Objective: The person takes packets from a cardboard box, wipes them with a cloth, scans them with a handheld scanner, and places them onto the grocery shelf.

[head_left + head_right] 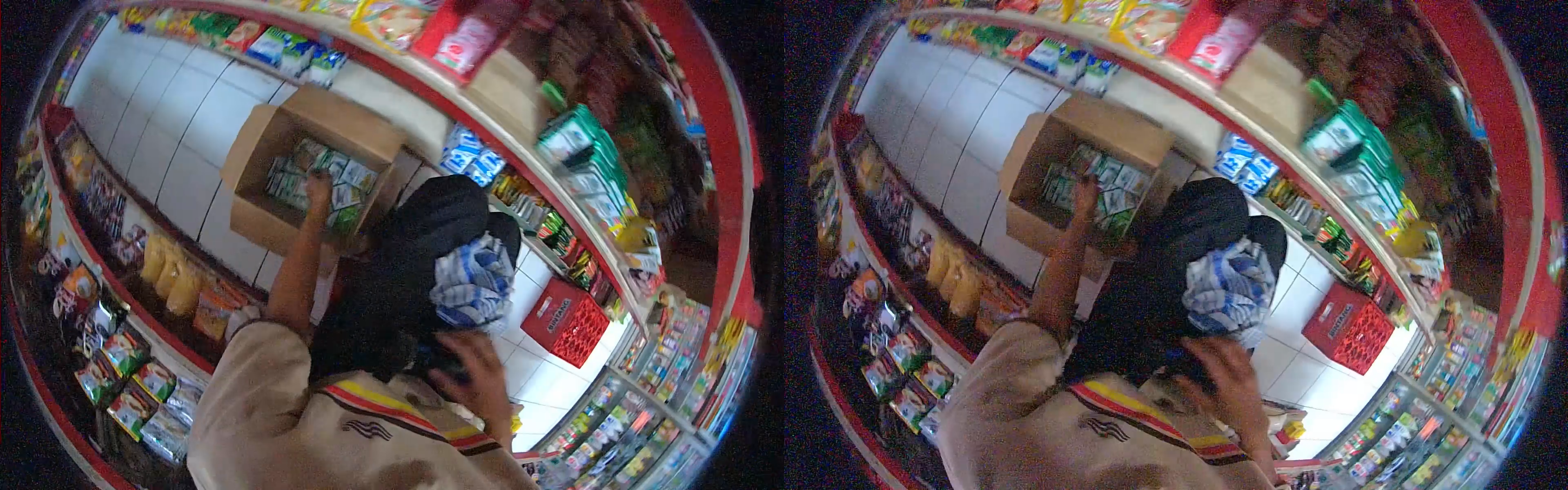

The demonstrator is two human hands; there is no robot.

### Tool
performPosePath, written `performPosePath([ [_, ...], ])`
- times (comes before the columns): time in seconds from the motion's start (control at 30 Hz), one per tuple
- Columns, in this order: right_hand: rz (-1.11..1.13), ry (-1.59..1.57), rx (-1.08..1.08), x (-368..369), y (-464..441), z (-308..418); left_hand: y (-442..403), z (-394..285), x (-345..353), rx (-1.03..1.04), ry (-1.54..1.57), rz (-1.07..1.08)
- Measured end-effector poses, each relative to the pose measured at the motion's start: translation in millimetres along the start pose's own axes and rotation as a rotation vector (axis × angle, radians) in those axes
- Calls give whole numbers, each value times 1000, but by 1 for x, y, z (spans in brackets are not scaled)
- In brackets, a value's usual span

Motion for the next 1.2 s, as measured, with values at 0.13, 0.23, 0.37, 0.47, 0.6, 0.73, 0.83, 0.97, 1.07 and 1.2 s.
performPosePath([
  [0.13,-332,231,213,-43,-29,-28,74,138,30,-154,-618,567],
  [0.23,-188,176,245,-15,-54,-47,108,141,22,-459,-901,564],
  [0.37,-213,285,184,7,-59,-68,91,226,43,-61,-1038,483],
  [0.47,-217,274,212,8,-58,-76,61,174,-10,-335,-457,170],
  [0.6,-249,253,193,9,-55,-85,31,213,-30,137,-1044,-210],
  [0.73,-270,300,160,7,-61,-75,-3,259,-15,41,-899,138],
  [0.83,-288,291,176,5,-62,-78,3,267,-5,-2,-1338,732],
  [0.97,-311,275,172,0,-65,-69,1,192,-40,32,-922,-17],
  [1.07,-328,187,118,-4,-58,-81,-14,39,-45,78,-520,35],
  [1.2,-538,-238,260,-18,-39,-106,-23,-70,-44,99,-349,86],
])
Point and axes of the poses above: each hand's wrist, its own y-axis away from the middle knuckle, its own x-axis out of the palm, z = x × y, the point moved 9 cm from there along -y, towards the middle knuckle, and after that the axes turned 2 degrees about -z, right-handed, at the moved point
